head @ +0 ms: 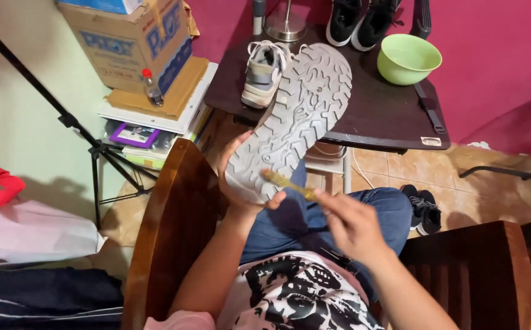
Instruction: Applying a substance to the sole of a sneaker using a toothbrush for cleaning or repair purposes.
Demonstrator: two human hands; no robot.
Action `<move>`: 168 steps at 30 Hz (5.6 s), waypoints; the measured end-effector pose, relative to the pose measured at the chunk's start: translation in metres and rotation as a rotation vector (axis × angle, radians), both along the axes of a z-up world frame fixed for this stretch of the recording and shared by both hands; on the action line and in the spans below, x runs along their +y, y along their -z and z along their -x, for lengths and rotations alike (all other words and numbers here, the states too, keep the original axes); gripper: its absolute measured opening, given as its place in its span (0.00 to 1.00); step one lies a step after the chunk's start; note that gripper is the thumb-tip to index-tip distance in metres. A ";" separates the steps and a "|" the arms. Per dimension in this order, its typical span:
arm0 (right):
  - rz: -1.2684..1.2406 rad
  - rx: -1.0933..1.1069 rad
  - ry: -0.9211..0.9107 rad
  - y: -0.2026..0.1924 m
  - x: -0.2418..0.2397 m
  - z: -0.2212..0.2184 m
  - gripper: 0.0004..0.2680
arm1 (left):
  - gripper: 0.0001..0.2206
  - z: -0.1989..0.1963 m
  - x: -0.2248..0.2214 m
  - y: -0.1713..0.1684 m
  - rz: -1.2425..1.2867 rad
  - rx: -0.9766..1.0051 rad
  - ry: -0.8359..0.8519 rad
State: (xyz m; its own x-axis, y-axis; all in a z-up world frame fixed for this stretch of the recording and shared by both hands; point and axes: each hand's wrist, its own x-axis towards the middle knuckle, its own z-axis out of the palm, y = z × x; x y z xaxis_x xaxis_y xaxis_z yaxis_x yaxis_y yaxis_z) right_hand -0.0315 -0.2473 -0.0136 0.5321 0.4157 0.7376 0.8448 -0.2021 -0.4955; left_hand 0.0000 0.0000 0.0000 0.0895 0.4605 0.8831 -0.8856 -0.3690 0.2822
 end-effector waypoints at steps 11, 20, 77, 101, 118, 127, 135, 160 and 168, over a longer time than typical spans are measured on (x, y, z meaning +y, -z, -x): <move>0.019 0.002 0.168 -0.073 0.006 0.041 0.14 | 0.45 0.023 -0.008 -0.055 -0.165 -0.127 -0.238; -0.030 0.022 0.238 -0.055 0.000 0.012 0.15 | 0.43 -0.012 -0.023 -0.046 -0.215 -0.081 0.046; 0.190 0.249 0.260 -0.042 -0.008 0.018 0.14 | 0.40 -0.027 -0.019 0.001 -0.311 0.040 0.072; 0.011 0.120 0.136 -0.025 0.000 0.023 0.14 | 0.40 -0.010 -0.022 -0.032 -0.313 -0.130 -0.009; 0.167 0.169 0.204 -0.068 -0.014 0.042 0.14 | 0.39 -0.001 -0.025 -0.039 -0.324 0.007 -0.015; 0.190 0.170 0.148 -0.077 -0.015 0.045 0.12 | 0.38 -0.001 -0.021 -0.043 -0.309 0.030 0.001; 0.186 0.304 0.120 -0.070 -0.025 0.032 0.13 | 0.41 0.006 -0.020 -0.048 -0.384 0.092 0.211; -1.645 1.120 -0.014 -0.003 0.030 0.012 0.13 | 0.49 -0.003 -0.039 0.001 -0.174 0.526 0.378; -1.496 1.088 0.089 0.047 0.051 0.029 0.10 | 0.44 0.018 -0.076 0.029 0.637 0.981 1.031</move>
State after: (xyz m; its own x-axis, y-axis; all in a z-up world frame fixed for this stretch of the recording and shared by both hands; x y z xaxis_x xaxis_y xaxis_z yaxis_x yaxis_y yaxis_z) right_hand -0.0601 -0.1960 -0.0606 0.9470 -0.2329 -0.2215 0.0826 0.8424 -0.5325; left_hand -0.0175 -0.0756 -0.0290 0.9947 0.1010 -0.0174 -0.0541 0.6612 0.7483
